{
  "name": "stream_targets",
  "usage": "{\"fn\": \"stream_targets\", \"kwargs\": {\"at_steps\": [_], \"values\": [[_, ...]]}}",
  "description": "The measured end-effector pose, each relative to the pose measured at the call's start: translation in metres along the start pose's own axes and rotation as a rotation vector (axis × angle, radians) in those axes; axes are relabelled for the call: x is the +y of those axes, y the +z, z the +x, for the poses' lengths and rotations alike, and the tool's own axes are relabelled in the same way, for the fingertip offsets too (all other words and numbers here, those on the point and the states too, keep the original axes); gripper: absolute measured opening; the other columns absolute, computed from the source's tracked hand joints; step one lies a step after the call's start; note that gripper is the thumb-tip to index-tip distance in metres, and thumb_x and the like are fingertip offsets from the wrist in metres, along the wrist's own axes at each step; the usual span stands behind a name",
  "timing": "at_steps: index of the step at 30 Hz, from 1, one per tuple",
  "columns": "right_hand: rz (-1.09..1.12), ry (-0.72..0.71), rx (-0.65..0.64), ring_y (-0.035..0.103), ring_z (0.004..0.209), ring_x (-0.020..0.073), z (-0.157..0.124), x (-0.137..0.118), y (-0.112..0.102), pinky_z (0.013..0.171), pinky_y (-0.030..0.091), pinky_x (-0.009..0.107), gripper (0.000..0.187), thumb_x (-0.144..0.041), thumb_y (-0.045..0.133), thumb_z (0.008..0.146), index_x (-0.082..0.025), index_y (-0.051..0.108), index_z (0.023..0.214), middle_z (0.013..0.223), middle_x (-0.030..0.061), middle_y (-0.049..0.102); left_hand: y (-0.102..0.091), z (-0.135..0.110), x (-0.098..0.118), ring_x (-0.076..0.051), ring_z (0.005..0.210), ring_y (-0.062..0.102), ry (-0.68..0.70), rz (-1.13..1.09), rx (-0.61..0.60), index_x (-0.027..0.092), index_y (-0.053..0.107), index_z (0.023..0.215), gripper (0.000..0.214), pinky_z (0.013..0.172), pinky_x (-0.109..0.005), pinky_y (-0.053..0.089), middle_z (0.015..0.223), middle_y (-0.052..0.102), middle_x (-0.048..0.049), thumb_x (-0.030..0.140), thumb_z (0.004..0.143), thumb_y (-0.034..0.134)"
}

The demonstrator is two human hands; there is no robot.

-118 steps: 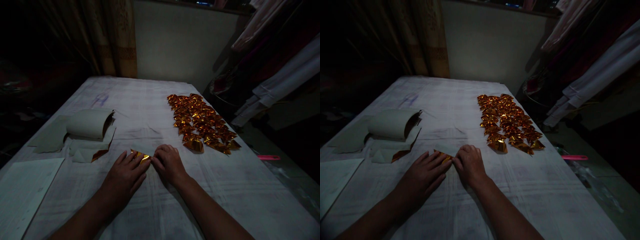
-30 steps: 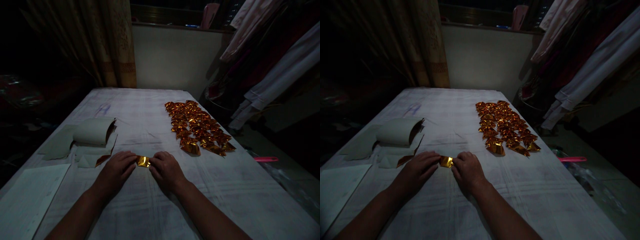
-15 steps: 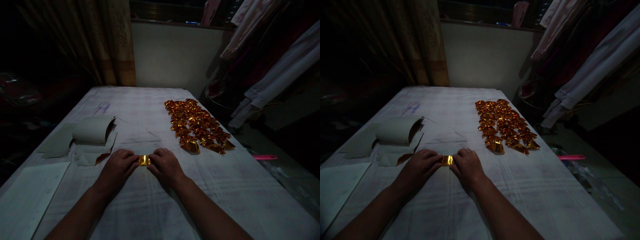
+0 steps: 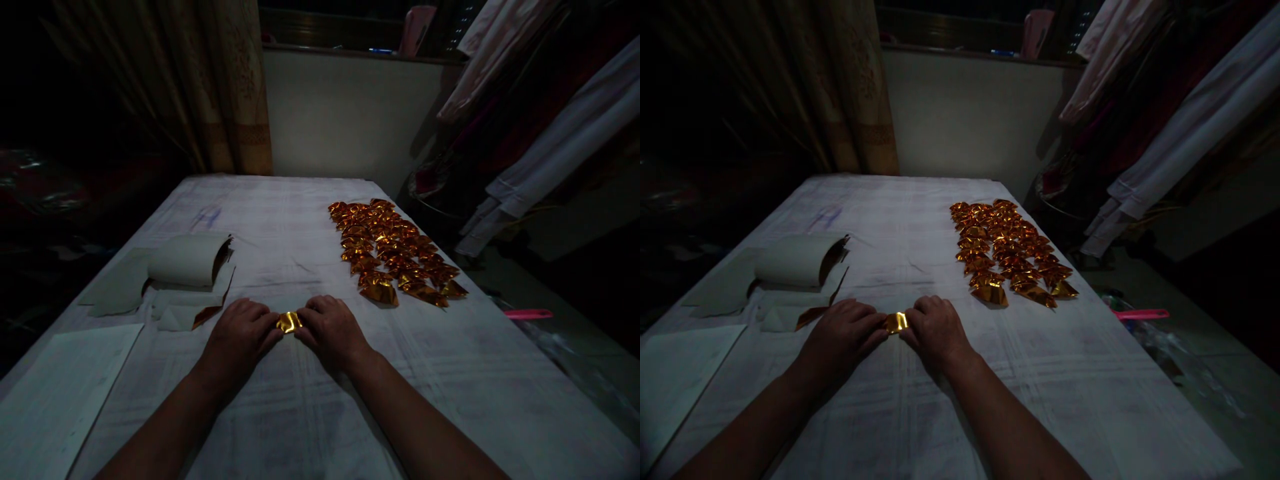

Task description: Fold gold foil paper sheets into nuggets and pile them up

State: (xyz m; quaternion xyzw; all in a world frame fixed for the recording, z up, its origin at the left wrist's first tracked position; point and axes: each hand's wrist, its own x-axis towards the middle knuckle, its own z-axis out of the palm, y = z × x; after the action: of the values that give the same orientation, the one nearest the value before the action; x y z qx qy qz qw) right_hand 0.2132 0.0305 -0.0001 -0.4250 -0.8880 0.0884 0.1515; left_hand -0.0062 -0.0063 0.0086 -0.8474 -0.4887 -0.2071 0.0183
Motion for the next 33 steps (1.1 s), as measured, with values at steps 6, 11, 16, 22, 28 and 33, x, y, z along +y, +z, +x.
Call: {"fn": "stream_targets", "kwargs": {"at_steps": [6,11,16,22,28,33], "values": [[0.044,-0.002,-0.006,0.057,0.095,0.0210,0.001,0.002,-0.002,0.080,0.039,0.034,0.019,-0.033,0.071,0.090,-0.023,0.072,0.106,0.106,0.0059,0.068,0.001,0.003,0.003,-0.022,0.078,0.058,-0.043,-0.010,-0.003,0.022,0.069,0.090,0.033,0.080,-0.041,0.045,0.081,0.067,-0.0034,0.039,0.104,0.044],[0.081,0.038,0.057,0.058,0.094,0.0199,0.002,0.005,0.006,0.080,0.039,0.033,0.014,-0.024,0.060,0.096,-0.023,0.072,0.104,0.103,0.0054,0.067,0.004,0.003,-0.003,-0.023,0.083,0.061,-0.092,-0.069,-0.006,0.022,0.070,0.091,0.031,0.080,-0.041,0.047,0.086,0.069,-0.0046,0.037,0.102,0.045],[0.083,0.162,0.064,0.060,0.093,0.0198,0.010,0.003,0.008,0.081,0.040,0.032,0.012,-0.023,0.058,0.098,-0.023,0.071,0.099,0.100,0.0048,0.069,0.012,0.002,-0.010,-0.023,0.082,0.064,-0.193,-0.126,0.062,0.022,0.070,0.090,0.028,0.078,-0.040,0.049,0.085,0.072,-0.0052,0.036,0.099,0.048],[0.085,0.370,0.009,0.063,0.083,0.0196,0.027,-0.004,-0.002,0.069,0.036,0.030,0.006,-0.025,0.062,0.095,-0.023,0.067,0.098,0.090,0.0026,0.072,0.018,0.006,-0.010,-0.024,0.078,0.063,-0.311,-0.062,0.109,0.021,0.064,0.089,0.022,0.073,-0.039,0.048,0.080,0.070,-0.0044,0.034,0.098,0.049],[-0.001,0.336,0.049,0.063,0.089,0.0210,0.027,-0.007,0.004,0.072,0.038,0.031,0.005,-0.023,0.060,0.096,-0.022,0.064,0.095,0.095,0.0049,0.069,0.022,0.005,-0.009,-0.025,0.083,0.062,-0.338,-0.038,0.104,0.022,0.061,0.093,0.012,0.078,-0.041,0.048,0.084,0.070,-0.0041,0.029,0.096,0.053],[-0.041,0.317,0.066,0.062,0.088,0.0207,0.025,-0.007,0.010,0.073,0.039,0.031,0.009,-0.023,0.057,0.098,-0.021,0.066,0.095,0.096,0.0061,0.067,0.022,0.004,-0.008,-0.027,0.091,0.063,-0.288,-0.046,0.080,0.021,0.068,0.105,0.018,0.084,-0.045,0.049,0.096,0.071,-0.0073,0.026,0.097,0.053]]}}
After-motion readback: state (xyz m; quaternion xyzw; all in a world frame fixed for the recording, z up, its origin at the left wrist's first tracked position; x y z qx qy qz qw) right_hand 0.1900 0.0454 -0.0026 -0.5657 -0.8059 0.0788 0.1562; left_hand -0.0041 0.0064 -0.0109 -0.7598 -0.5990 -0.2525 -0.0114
